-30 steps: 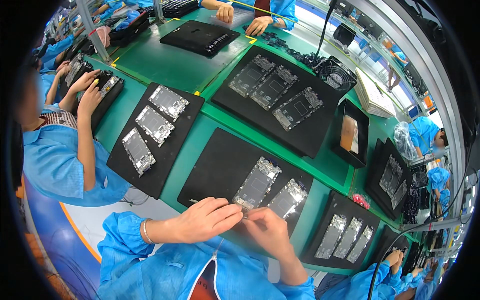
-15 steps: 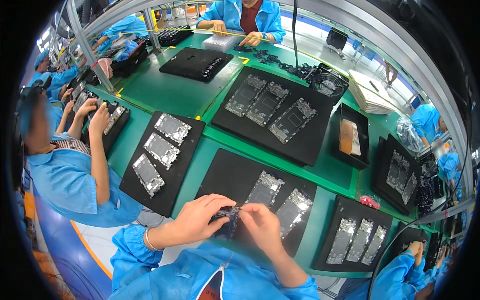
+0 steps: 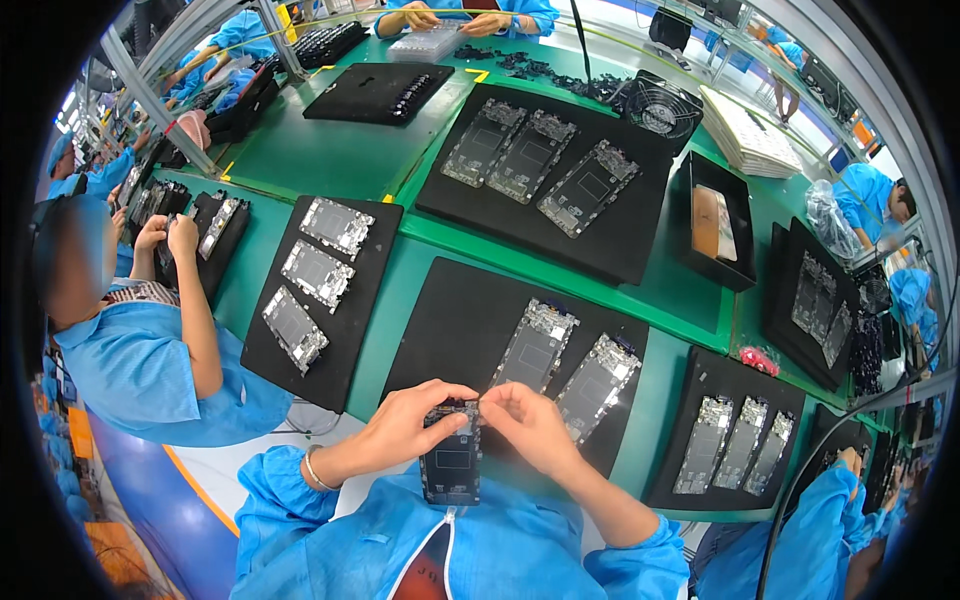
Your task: The person assembles electronic components on a green workbench, repeatedly picking up small parts and attaching them to circuit boards. They handle multiple boards and components, placing finished units into black trays. The task involves precise hand movements and coordination with other workers in a cleanroom environment.
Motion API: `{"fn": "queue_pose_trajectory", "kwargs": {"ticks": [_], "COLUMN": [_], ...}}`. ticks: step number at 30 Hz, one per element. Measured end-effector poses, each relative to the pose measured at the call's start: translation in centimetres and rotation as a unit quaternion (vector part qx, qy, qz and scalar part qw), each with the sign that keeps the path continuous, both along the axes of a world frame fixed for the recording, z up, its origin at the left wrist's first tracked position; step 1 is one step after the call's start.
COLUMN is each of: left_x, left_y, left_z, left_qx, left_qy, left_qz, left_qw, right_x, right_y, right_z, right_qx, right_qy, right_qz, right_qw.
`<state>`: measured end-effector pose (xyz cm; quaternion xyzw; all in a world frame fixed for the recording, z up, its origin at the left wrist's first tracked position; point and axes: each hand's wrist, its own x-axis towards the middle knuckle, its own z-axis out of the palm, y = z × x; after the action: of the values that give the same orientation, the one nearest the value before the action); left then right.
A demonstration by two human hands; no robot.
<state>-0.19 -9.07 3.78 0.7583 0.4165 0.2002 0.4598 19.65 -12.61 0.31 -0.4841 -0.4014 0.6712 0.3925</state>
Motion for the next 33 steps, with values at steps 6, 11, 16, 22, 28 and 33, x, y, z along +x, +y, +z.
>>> {"fn": "queue_pose_trajectory", "kwargs": {"ticks": [6, 11, 16, 22, 28, 33], "left_x": [0.2, 0.4, 0.8, 1.1, 1.2, 0.4], "left_y": [0.2, 0.2, 0.2, -0.4, -1.0, -2.1], "left_z": [-0.2, -0.2, 0.0, -0.1, 1.0, 0.9], "left_qx": [-0.017, -0.017, -0.033, 0.006, 0.098, 0.322], "left_qy": [0.003, 0.009, 0.016, 0.003, 0.002, -0.062], "left_qz": [-0.009, -0.01, -0.015, -0.014, -0.006, 0.005], "left_qw": [1.0, 1.0, 0.999, 1.0, 0.995, 0.945], "right_x": [-0.3, -0.2, -0.2, 0.0, -0.7, -1.4], "right_y": [-1.0, -1.8, -2.1, -2.5, -3.4, -4.1], "right_z": [0.1, -0.4, -0.5, -0.4, -0.2, 1.2], "right_qx": [-0.021, -0.037, -0.054, -0.055, 0.077, 0.282], "right_qy": [0.071, 0.127, 0.156, 0.149, 0.029, -0.081], "right_qz": [-0.072, -0.093, -0.118, -0.128, -0.14, -0.129], "right_qw": [0.995, 0.987, 0.979, 0.979, 0.987, 0.947]}}
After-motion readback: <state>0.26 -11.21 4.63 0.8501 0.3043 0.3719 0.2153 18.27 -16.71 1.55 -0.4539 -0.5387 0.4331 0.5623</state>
